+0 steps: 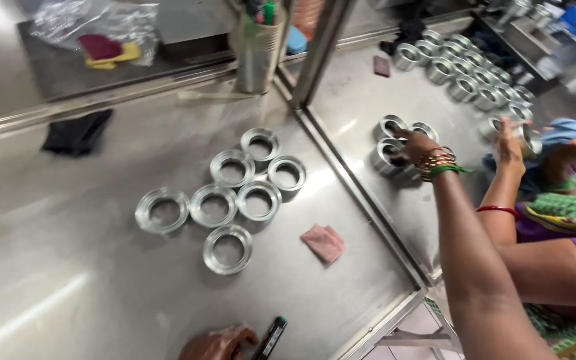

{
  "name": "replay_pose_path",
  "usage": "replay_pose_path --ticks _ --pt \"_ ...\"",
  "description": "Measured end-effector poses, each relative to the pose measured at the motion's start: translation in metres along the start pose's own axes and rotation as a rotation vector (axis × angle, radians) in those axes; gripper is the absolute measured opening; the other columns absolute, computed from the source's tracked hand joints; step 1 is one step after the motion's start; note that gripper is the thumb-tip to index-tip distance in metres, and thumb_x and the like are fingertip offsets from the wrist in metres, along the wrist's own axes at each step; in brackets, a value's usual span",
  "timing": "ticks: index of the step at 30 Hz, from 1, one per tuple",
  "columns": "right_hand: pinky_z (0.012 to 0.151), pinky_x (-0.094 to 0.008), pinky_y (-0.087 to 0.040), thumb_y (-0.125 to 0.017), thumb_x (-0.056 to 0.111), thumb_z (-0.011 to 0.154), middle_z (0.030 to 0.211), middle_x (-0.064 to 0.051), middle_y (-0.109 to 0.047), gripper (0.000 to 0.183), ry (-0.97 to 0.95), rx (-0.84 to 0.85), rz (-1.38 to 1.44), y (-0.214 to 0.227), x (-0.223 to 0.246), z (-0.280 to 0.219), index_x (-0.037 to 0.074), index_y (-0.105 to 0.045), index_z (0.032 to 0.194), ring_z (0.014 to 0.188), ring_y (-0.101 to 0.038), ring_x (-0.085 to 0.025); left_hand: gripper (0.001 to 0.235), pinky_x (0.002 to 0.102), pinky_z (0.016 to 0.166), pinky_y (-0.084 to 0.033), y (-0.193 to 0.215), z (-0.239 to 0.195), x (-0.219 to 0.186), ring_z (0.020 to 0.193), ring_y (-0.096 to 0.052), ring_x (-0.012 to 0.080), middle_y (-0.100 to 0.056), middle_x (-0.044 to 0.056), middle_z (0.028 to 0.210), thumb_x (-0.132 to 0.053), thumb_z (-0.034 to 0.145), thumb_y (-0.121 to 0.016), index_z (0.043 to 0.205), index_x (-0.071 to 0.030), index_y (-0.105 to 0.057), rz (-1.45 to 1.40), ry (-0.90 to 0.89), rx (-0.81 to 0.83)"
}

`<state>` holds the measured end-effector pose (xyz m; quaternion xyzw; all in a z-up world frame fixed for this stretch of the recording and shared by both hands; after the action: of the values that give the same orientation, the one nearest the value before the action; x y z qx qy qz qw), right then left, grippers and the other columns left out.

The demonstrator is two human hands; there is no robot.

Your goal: Mark metal cylinders with a green marker after inspecting them on a metal table.

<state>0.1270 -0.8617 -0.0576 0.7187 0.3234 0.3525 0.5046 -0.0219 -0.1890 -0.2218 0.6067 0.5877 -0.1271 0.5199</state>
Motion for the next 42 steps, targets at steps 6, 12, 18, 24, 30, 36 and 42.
replay_pose_path --ticks 6,12,18,24,30,36,42 --pt "0.093 -0.044 -0.058 -0.076 0.018 0.087 0.123 -0.018 -0.073 0.057 0.052 -0.007 -0.032 -0.007 0.002 -0.012 0.018 -0.063 0.142 0.103 -0.074 -0.033 0.047 0.035 0.075 -0.055 0.087 -0.029 -0.118 0.075 -0.071 0.0175 -0.070 0.003 0.077 -0.045 0.075 -0.086 0.112 -0.019 -0.072 -0.054 0.144 0.081" --pt "0.088 -0.044 -0.059 -0.081 0.022 0.078 0.113 -0.015 -0.071 0.053 0.336 -0.016 -0.144 0.001 0.126 -0.125 0.026 -0.068 0.129 0.098 -0.072 -0.033 0.037 0.035 0.080 -0.054 0.093 -0.046 -0.143 0.080 -0.070 0.0196 -0.072 0.003 0.078 -0.037 0.076 -0.083 0.108 -0.019 -0.076 -0.041 0.073 0.053" --pt "0.083 -0.046 -0.059 -0.074 0.017 0.080 0.119 -0.013 -0.060 0.050 0.377 -0.085 -0.234 -0.023 0.224 -0.135 0.032 -0.068 0.128 0.095 -0.069 -0.035 0.036 0.038 0.089 -0.052 0.107 -0.063 -0.160 0.092 -0.069 0.0211 -0.072 0.005 0.087 -0.034 0.080 -0.081 0.111 -0.017 -0.073 -0.022 0.089 0.042" --pt "0.085 -0.046 -0.059 -0.071 0.017 0.085 0.125 -0.016 -0.063 0.048 0.386 -0.093 -0.177 -0.050 0.285 -0.137 0.034 -0.068 0.131 0.100 -0.069 -0.036 0.043 0.040 0.105 -0.044 0.088 -0.068 -0.148 0.116 -0.061 0.0251 -0.070 0.009 0.112 -0.026 0.077 -0.082 0.117 -0.012 -0.071 -0.002 -0.019 -0.018" --pt "0.091 -0.046 -0.058 -0.077 0.020 0.084 0.124 -0.014 -0.067 0.046 0.603 -0.063 -0.134 -0.069 0.354 -0.171 0.023 -0.069 0.129 0.108 -0.067 -0.037 0.041 0.038 0.107 -0.046 0.077 -0.079 -0.139 0.115 -0.064 0.0244 -0.070 0.009 0.113 -0.022 0.080 -0.077 0.119 -0.013 -0.071 -0.028 0.048 0.062" --pt "0.083 -0.042 -0.060 -0.079 0.024 0.082 0.132 -0.021 -0.056 0.059 0.600 -0.005 0.142 -0.030 0.387 -0.234 0.008 -0.059 0.136 0.102 -0.067 -0.033 0.032 0.048 0.104 -0.042 0.071 -0.109 -0.121 0.115 -0.060 0.0276 -0.067 0.012 0.110 -0.023 0.083 -0.079 0.107 -0.006 -0.066 0.137 0.000 0.004" --pt "0.063 -0.030 -0.061 -0.066 0.026 0.093 0.091 -0.005 -0.078 0.036 0.452 0.553 0.448 -0.050 0.338 -0.308 0.008 -0.070 0.124 0.074 -0.070 -0.013 0.029 0.045 0.097 -0.046 0.135 -0.147 -0.134 0.103 -0.065 0.0266 -0.070 0.008 0.107 -0.028 0.090 -0.072 0.114 -0.012 -0.067 -0.080 0.000 -0.317"
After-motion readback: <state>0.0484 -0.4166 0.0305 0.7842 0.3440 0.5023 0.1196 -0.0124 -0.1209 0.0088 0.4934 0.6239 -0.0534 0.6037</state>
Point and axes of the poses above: each hand's wrist, its own z-axis towards the middle knuckle, its own y-axis out of the back of the hand, x = y × z, the point moved 6 cm from there along z, towards the middle knuckle
